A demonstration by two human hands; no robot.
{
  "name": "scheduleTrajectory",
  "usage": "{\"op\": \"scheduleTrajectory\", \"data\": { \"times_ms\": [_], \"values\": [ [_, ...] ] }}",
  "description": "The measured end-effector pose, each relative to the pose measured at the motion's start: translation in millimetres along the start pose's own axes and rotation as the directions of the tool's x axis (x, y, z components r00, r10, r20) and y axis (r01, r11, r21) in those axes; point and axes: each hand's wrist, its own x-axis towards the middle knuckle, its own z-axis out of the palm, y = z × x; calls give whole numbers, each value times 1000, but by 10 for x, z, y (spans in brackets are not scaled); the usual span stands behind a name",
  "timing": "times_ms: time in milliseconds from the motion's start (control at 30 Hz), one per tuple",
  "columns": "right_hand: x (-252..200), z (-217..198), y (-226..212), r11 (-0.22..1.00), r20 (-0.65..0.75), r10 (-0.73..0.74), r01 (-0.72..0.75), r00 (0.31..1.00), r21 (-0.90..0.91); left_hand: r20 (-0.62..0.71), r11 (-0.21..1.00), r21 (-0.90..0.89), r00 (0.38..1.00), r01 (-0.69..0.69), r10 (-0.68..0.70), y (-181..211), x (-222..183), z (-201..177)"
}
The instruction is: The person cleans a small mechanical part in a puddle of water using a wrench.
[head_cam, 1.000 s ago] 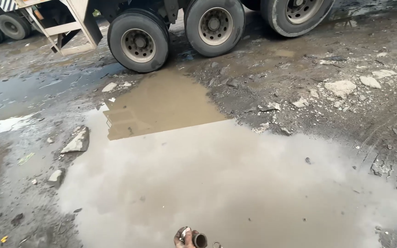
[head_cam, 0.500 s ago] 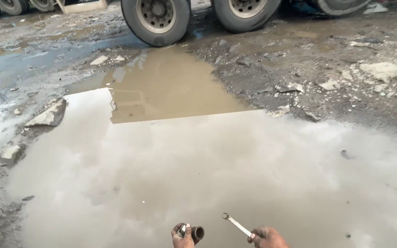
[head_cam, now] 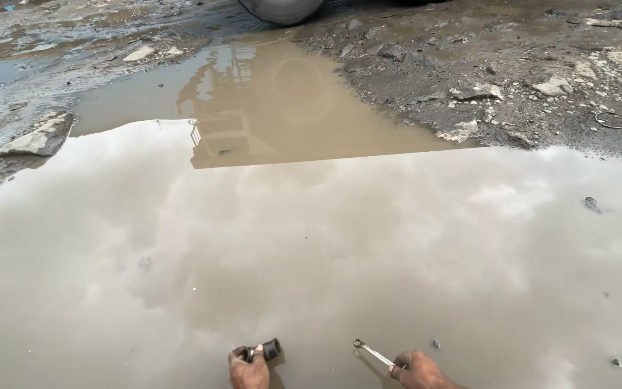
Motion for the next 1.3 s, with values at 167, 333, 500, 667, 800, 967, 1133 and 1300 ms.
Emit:
{"op": "scheduleTrajectory", "data": {
  "times_ms": [167,333,500,667,800,967,1133,1300],
  "values": [
    [-55,-48,180,998,44,55,-54,998,-7,-122,999,37,992,21,-16,70,-163,126],
    [-238,-220,185,996,8,75,-75,997,42,166,976,-217,985,-12,49,686,-752,573],
    [-323,-414,146,973,-56,137,-124,989,195,660,698,-463,738,547,-141,1329,-1115,800],
    [-323,-450,-2,945,-51,168,-147,984,293,606,675,-536,788,507,-112,1550,-1260,768],
    [-455,-445,-97,877,24,221,-209,975,432,547,842,-432,836,325,-41,1722,-1449,669],
    [-465,-475,-224,841,51,213,-210,976,499,462,911,-405,843,-77,276,1534,-1256,787],
    [-392,-411,-171,947,-64,130,-104,989,304,332,917,-93,857,-387,395,1512,-971,310],
    [-430,-408,-217,998,-105,20,-13,994,64,245,967,30,940,-251,236,1093,-477,60]
  ]
}}
